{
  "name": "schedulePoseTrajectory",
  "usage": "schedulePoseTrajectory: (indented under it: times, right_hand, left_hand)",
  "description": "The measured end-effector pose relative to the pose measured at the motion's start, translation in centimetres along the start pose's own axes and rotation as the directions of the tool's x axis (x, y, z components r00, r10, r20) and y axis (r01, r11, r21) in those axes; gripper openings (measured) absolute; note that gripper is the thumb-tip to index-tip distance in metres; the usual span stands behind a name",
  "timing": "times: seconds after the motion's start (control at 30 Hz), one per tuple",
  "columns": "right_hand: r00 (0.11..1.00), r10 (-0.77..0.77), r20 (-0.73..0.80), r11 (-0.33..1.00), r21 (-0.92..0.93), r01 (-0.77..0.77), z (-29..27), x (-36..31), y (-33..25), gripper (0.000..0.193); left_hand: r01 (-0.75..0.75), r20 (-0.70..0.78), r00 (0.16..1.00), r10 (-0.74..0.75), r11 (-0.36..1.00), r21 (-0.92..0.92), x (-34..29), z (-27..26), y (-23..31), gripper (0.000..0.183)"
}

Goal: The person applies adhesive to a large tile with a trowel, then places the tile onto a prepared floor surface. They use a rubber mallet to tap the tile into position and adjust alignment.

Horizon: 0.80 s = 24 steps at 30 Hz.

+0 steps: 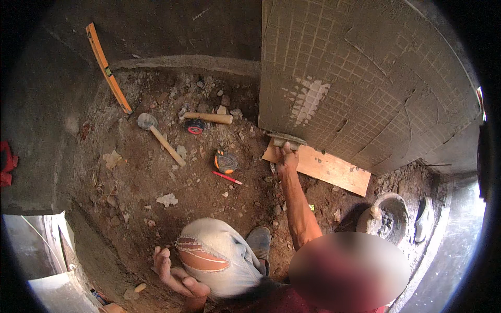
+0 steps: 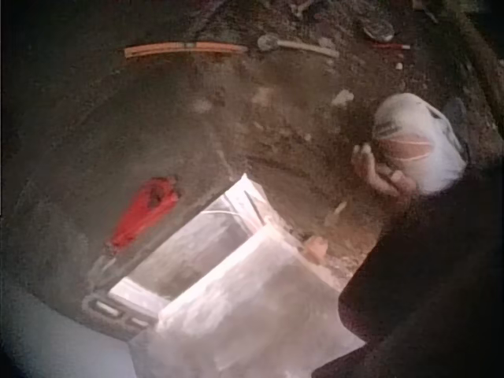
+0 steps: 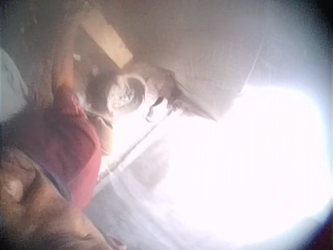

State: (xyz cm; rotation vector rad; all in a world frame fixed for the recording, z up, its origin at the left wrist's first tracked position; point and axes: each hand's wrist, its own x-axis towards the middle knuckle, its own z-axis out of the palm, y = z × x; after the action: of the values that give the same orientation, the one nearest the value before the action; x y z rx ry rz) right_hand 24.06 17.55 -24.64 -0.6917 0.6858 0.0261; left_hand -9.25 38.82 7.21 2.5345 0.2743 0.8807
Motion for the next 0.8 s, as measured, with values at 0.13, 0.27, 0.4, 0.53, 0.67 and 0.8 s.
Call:
schedulePoseTrajectory:
  times: [0.13, 0.27, 0.4, 0.53, 0.67, 0.8]
  right_hand:
    - [1.000, -0.021, -0.021, 0.999, -0.031, 0.020, 3.6, -1.6, -3.2, 0.040]
    - [0.935, -0.286, 0.211, 0.956, -0.010, 0.294, 8.6, -5.0, -9.1, 0.047]
    - [0.846, -0.479, 0.234, 0.817, -0.233, 0.527, 16.5, -8.7, -18.2, 0.047]
    - [0.712, -0.627, 0.316, 0.656, -0.280, 0.701, 18.4, -13.1, -21.5, 0.038]
    - [0.545, -0.815, 0.199, 0.325, -0.621, 0.713, 14.2, -13.0, -18.9, 0.031]
    - [0.252, -0.947, 0.200, 0.031, -0.724, 0.689, 14.6, -8.2, -15.1, 0.028]
  left_hand:
    - [0.009, -0.025, 1.000, -0.010, 0.999, -0.034, -0.3, 0.6, -0.5, 0.058]
    - [-0.106, -0.073, 0.991, 0.109, 0.994, 0.042, -0.6, 0.8, -1.1, 0.057]
    - [-0.005, -0.040, 0.999, 0.005, 1.000, -0.001, -0.7, 0.1, -0.4, 0.057]
    - [0.021, -0.069, 0.997, -0.024, 0.999, -0.032, -0.1, 0.7, 0.1, 0.058]
    - [0.001, -0.093, 0.996, -0.013, 0.992, -0.125, 0.3, 1.6, -0.3, 0.059]
    - [-0.026, -0.087, 0.996, 0.020, 0.997, -0.076, 0.4, 1.4, -0.4, 0.059]
